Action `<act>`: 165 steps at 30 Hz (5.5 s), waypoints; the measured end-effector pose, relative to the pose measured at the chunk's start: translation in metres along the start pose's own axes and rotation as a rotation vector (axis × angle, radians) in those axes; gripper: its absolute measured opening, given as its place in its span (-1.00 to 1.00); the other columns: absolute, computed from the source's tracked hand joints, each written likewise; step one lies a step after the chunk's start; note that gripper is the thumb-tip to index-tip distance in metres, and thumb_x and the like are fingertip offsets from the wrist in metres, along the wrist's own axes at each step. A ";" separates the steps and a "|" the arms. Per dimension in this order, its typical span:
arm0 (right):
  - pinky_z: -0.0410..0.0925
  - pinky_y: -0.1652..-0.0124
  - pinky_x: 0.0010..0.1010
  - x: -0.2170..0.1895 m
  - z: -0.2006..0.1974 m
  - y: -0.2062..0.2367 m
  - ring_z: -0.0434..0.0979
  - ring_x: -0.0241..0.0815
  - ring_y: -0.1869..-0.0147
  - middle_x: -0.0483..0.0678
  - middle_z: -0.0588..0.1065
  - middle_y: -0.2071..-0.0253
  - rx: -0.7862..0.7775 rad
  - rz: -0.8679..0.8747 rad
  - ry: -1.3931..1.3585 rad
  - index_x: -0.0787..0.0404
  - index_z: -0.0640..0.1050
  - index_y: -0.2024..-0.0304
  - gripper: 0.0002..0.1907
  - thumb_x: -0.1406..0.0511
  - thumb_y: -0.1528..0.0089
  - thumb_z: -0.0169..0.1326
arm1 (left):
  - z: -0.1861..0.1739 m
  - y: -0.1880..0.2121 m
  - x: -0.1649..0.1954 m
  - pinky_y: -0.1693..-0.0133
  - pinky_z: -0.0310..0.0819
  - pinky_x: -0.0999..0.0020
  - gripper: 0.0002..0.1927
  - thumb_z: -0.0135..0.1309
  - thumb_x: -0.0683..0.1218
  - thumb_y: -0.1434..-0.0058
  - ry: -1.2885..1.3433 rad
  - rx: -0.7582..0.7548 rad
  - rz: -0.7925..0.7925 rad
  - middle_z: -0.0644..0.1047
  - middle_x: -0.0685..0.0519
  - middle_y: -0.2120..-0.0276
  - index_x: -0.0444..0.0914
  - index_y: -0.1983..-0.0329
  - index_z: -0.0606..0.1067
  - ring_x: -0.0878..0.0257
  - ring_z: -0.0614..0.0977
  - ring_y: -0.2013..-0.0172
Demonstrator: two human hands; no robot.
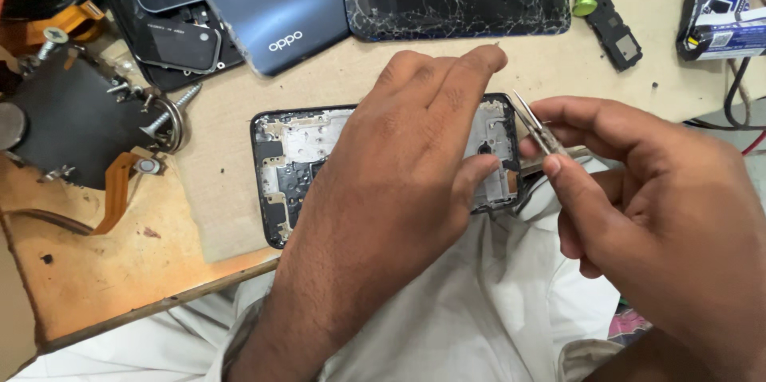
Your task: The person holds a disassembled smartphone frame on their lap and at a repair bench, using a small metal tool and tweezers to pry old adhesive and residue from the frame edges. They rotate the frame to work around its sides and press on the midplate while scraping.
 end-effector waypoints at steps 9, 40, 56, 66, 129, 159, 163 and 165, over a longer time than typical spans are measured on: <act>0.41 0.64 -0.57 0.010 0.006 0.020 0.53 -0.35 0.54 0.10 0.66 -0.02 0.031 -0.022 -0.130 0.43 0.47 -0.29 -0.57 0.50 -0.35 0.00 | -0.003 -0.001 0.001 -0.13 0.44 0.12 -0.34 0.32 -0.23 -0.08 0.023 0.013 -0.004 0.51 -0.20 -0.03 -0.48 -0.22 0.32 -0.08 0.50 -0.08; 0.42 0.73 -0.57 -0.006 0.015 0.026 0.56 -0.38 0.60 0.05 0.63 0.11 0.129 0.046 -0.042 0.37 0.50 -0.26 -0.59 0.47 -0.34 0.04 | -0.002 -0.002 0.002 -0.10 0.44 0.12 -0.35 0.36 -0.23 -0.03 0.018 0.020 -0.020 0.50 -0.19 0.01 -0.47 -0.17 0.36 -0.07 0.50 -0.04; 0.40 0.69 -0.47 -0.019 0.022 0.024 0.61 -0.35 0.66 -0.04 0.64 0.21 0.167 0.240 0.136 0.18 0.54 -0.23 -0.57 0.42 -0.29 0.08 | -0.004 -0.002 0.003 -0.11 0.43 0.11 -0.36 0.35 -0.23 -0.02 0.027 0.023 -0.003 0.49 -0.20 0.00 -0.48 -0.15 0.38 -0.08 0.49 -0.03; 0.39 0.69 -0.47 -0.026 0.023 0.023 0.61 -0.34 0.66 -0.05 0.65 0.23 0.181 0.252 0.145 0.19 0.54 -0.22 -0.57 0.42 -0.29 0.07 | -0.003 -0.001 0.001 -0.12 0.44 0.11 -0.35 0.37 -0.21 -0.02 0.006 0.018 -0.004 0.49 -0.20 0.00 -0.48 -0.16 0.38 -0.07 0.49 -0.03; 0.20 0.81 -0.61 0.011 -0.027 -0.036 0.30 -0.49 0.76 0.02 0.66 0.33 -0.296 -0.035 -0.052 0.29 0.53 -0.22 -0.56 0.46 -0.27 0.03 | 0.001 -0.001 0.002 -0.12 0.46 0.11 -0.22 0.34 -0.18 -0.10 0.019 -0.017 -0.025 0.51 -0.21 0.01 -0.49 -0.32 0.23 -0.04 0.53 -0.07; 0.38 0.40 -0.51 0.039 -0.041 -0.058 0.54 -0.25 0.38 0.06 0.60 0.29 -0.076 -0.245 0.186 0.33 0.52 -0.20 -0.67 0.46 -0.37 0.06 | 0.002 -0.013 0.003 -0.08 0.41 0.09 -0.45 0.30 -0.19 -0.12 -0.034 -0.067 -0.058 0.45 -0.17 0.06 -0.43 -0.15 0.41 -0.07 0.48 0.00; 0.43 0.28 -0.54 0.045 -0.031 -0.037 0.63 -0.30 0.24 0.04 0.63 0.27 0.030 -0.184 0.116 0.34 0.52 -0.13 -0.71 0.43 -0.35 0.08 | 0.015 -0.027 0.008 0.07 0.41 0.08 -0.79 0.25 -0.30 -0.09 -0.219 -0.103 0.036 0.51 -0.10 0.17 -0.34 0.18 0.59 -0.01 0.51 0.07; 0.43 0.25 -0.54 0.045 -0.029 -0.031 0.62 -0.30 0.23 0.05 0.62 0.25 0.082 -0.209 0.055 0.34 0.53 -0.12 -0.72 0.42 -0.36 0.09 | 0.022 -0.036 0.007 0.12 0.41 0.04 -0.84 0.25 -0.21 0.02 -0.249 -0.120 0.057 0.52 -0.10 0.19 -0.32 0.34 0.58 -0.02 0.52 0.09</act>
Point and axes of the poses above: each hand's wrist, its own y-axis away from the middle knuckle, its own z-axis out of the palm, x = y × z, the point moved 3 cm from there along -y, towards the middle knuckle
